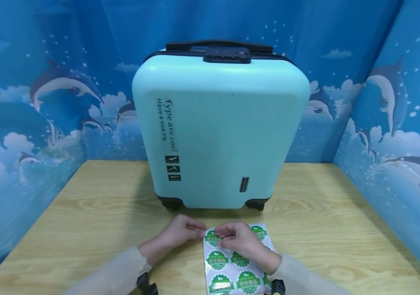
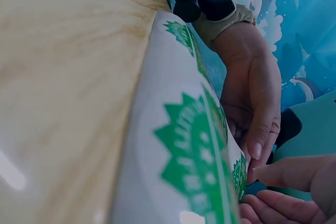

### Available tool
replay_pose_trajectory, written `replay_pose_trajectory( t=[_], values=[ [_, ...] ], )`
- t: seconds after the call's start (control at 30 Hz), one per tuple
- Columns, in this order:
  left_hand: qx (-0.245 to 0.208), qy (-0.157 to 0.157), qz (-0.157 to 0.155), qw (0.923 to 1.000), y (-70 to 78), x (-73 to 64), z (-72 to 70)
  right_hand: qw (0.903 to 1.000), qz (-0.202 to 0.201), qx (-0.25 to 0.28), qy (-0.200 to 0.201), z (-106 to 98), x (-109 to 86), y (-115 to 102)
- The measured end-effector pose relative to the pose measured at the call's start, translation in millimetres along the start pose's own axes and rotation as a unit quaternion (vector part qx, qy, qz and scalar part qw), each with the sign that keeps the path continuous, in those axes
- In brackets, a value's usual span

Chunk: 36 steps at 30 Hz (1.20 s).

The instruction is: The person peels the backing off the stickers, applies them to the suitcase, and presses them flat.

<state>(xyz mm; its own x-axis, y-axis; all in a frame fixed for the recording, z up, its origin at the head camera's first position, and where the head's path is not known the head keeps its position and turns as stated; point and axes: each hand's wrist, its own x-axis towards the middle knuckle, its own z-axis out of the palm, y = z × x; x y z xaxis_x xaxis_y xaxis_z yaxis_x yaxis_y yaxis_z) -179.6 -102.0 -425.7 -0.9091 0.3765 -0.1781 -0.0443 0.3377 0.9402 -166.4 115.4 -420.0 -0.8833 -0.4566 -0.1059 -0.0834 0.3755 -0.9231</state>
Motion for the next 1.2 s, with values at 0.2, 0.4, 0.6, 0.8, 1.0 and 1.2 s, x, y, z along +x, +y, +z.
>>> replay_pose_trajectory(
  t=[0.2, 0.4, 0.6, 0.8, 1.0, 1.2],
  values=[
    [-0.07, -0.01, -0.031, 0.997, -1.1, 6.2, -2.2, 1.0, 0.002, 0.004, 0.009, -0.2, -2.1, 0.9],
    [-0.105, -0.02, -0.055, 0.9928, 1.6, 7.6, 1.5, 0.9998, -0.001, 0.003, 0.017, -1.0, -3.4, 1.2],
    [-0.099, -0.023, -0.073, 0.9921, 3.5, 7.8, 3.5, 0.9997, -0.01, 0.012, 0.021, -0.6, -5.4, 3.3],
    [-0.084, -0.024, -0.076, 0.9933, 5.4, 6.4, 5.6, 0.9994, -0.005, 0.018, 0.028, -0.1, -8.3, 3.3],
    [-0.078, -0.011, -0.068, 0.9946, 7.8, 3.8, 10.0, 0.9989, -0.014, 0.035, 0.028, 0.7, -9.7, 4.2],
    [-0.084, -0.004, -0.062, 0.9945, 6.3, 3.1, 13.8, 0.9991, -0.01, 0.032, 0.027, 1.7, -11.1, 4.0]
  ],
)
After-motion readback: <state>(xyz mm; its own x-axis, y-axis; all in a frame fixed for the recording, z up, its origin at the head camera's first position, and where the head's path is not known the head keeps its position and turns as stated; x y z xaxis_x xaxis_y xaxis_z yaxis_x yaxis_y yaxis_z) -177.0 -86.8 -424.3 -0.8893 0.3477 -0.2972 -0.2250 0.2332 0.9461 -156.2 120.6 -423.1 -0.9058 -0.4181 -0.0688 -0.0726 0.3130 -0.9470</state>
